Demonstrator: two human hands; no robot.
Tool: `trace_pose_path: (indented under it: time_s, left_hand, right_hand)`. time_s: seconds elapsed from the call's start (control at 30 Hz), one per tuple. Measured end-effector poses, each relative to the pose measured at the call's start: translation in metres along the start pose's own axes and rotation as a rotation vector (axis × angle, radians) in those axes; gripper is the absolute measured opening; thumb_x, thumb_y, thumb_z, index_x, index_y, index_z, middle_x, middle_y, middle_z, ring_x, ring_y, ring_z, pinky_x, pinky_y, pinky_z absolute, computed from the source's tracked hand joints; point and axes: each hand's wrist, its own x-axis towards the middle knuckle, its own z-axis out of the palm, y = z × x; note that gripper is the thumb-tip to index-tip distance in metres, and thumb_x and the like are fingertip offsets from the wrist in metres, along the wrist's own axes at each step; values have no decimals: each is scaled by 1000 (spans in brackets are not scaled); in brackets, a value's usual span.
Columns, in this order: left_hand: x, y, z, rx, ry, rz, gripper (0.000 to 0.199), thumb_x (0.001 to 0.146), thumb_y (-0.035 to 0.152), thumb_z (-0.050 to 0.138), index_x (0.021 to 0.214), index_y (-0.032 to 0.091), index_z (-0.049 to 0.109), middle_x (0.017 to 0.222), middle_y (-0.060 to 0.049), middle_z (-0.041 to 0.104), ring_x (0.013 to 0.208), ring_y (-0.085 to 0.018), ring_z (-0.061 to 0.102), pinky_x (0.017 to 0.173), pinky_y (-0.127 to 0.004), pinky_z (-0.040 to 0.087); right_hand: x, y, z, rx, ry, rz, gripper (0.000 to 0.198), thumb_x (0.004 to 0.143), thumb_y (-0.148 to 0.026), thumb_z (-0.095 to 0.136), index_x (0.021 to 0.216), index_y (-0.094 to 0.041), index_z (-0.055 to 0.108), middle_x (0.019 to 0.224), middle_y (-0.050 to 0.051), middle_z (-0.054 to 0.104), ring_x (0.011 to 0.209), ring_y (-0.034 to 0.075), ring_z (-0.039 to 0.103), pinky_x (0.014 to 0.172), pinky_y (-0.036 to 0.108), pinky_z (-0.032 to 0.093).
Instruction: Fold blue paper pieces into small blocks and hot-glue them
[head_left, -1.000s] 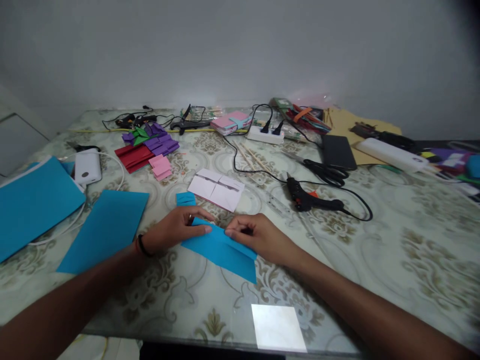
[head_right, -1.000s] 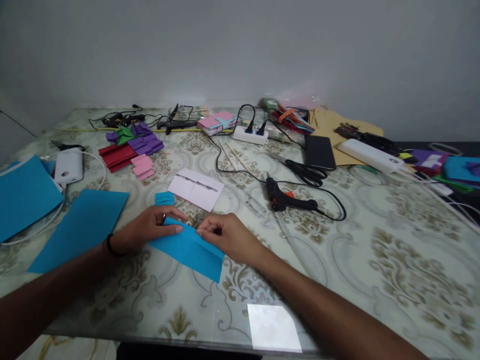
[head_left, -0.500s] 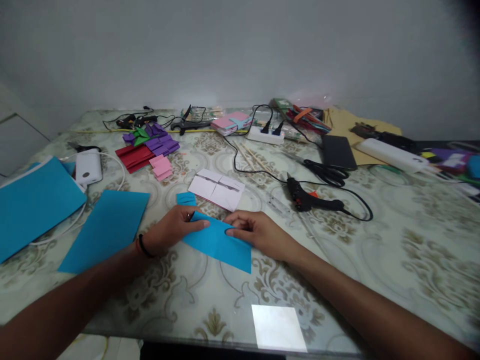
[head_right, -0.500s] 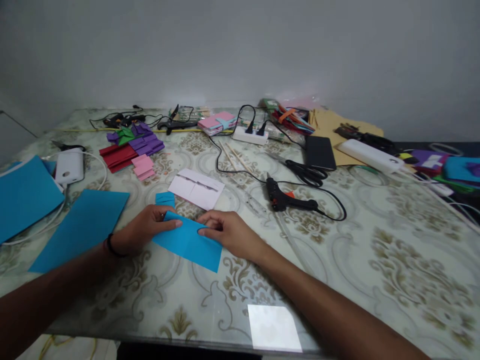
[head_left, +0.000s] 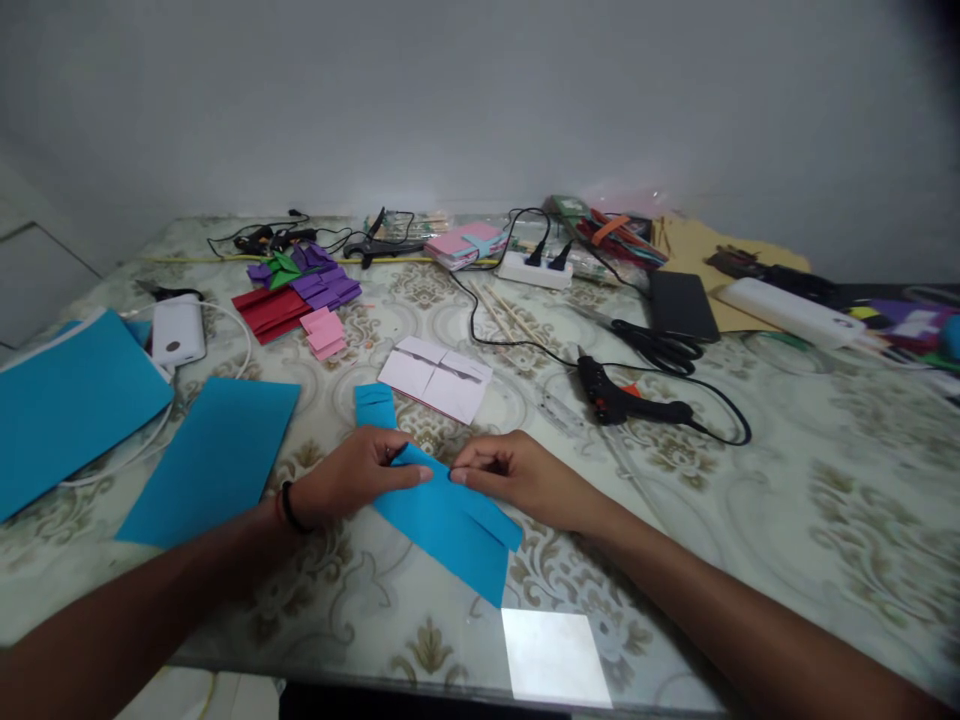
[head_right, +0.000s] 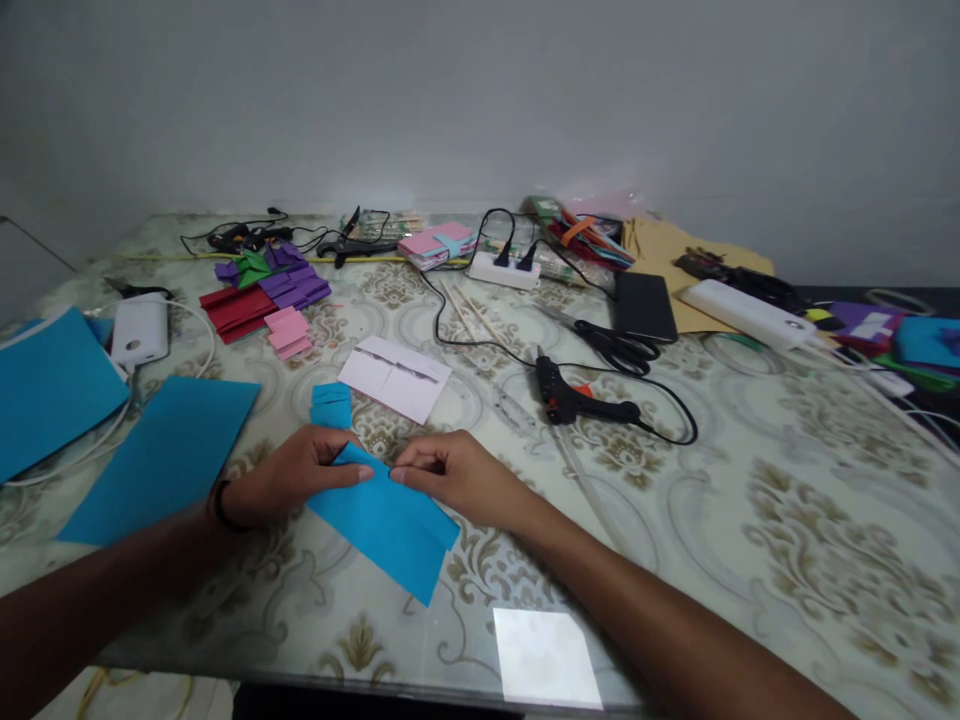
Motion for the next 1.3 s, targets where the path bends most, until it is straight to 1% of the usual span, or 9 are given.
trace_pose_path:
  time_s: [0.1,0.3,0.4,0.57,0.67,0.8,0.97,1.13,1.3]
  left_hand:
    - [-1,1,1,36,-9,32,45,83,47,68,61,20,39,61,5,34,58,-10,35,51,-22,28]
    - [0,3,-1,47,-2,4,52,87,50,64,59,21,31,57,6,27,54,-9,28,49,-24,20]
    - [1,3,-3,102,-6,19,55,89,50,62,57,21,27,57,6,24,53,-9,25,49,-26,17]
    - [1,0,-4,154,-79,107,55,92,47,61,57,20,28,58,6,25,55,-9,25,50,-26,19]
    - [1,-2,-4,176,-88,125,56,92,47,62,57,20,27,58,6,23,55,-9,24,51,-27,18]
    - [1,-4,-4,171,-93,131,55,92,45,63,58,20,26,59,6,22,56,-9,23,51,-27,18]
    - [2,-3,-4,172,-87,127,55,92,46,63,59,20,28,60,6,22,57,-10,24,52,-27,18]
    - [3,-4,-4,160,-84,134,56,90,45,66,60,21,26,62,7,19,57,-10,22,53,-28,17]
    - [5,-5,-4,123,-75,134,55,89,46,68,62,21,27,64,6,20,59,-10,22,55,-28,17]
  right_hand:
    - [-1,0,2,-12,-6,1,43,84,-59,73,83,-16,70,67,-1,61,61,12,47,58,26,35]
    - [-1,-2,2,-60,64,-19,38,86,-53,72,78,-16,68,59,-5,47,56,10,36,54,25,27]
    - [-1,-1,2,-50,58,-19,37,85,-52,73,77,-16,67,61,-4,49,57,10,39,54,25,30]
    - [0,1,4,-11,31,-7,39,84,-55,75,83,-17,70,64,-2,60,60,12,51,58,26,40]
    - [-1,2,6,21,23,13,40,84,-56,75,82,-17,69,66,0,64,61,13,56,60,26,44]
    - [-3,3,9,30,22,19,39,84,-55,76,80,-17,67,65,-2,63,59,12,56,59,25,45]
    - [-4,2,9,6,-35,2,37,91,-53,69,89,-16,72,69,-1,65,61,12,56,60,25,45]
    - [-3,3,9,18,-9,23,36,87,-52,72,85,-16,71,67,-2,63,60,11,53,59,25,42]
    - [-2,5,8,30,23,24,31,85,-45,74,79,-15,69,65,-2,63,58,10,51,57,24,39]
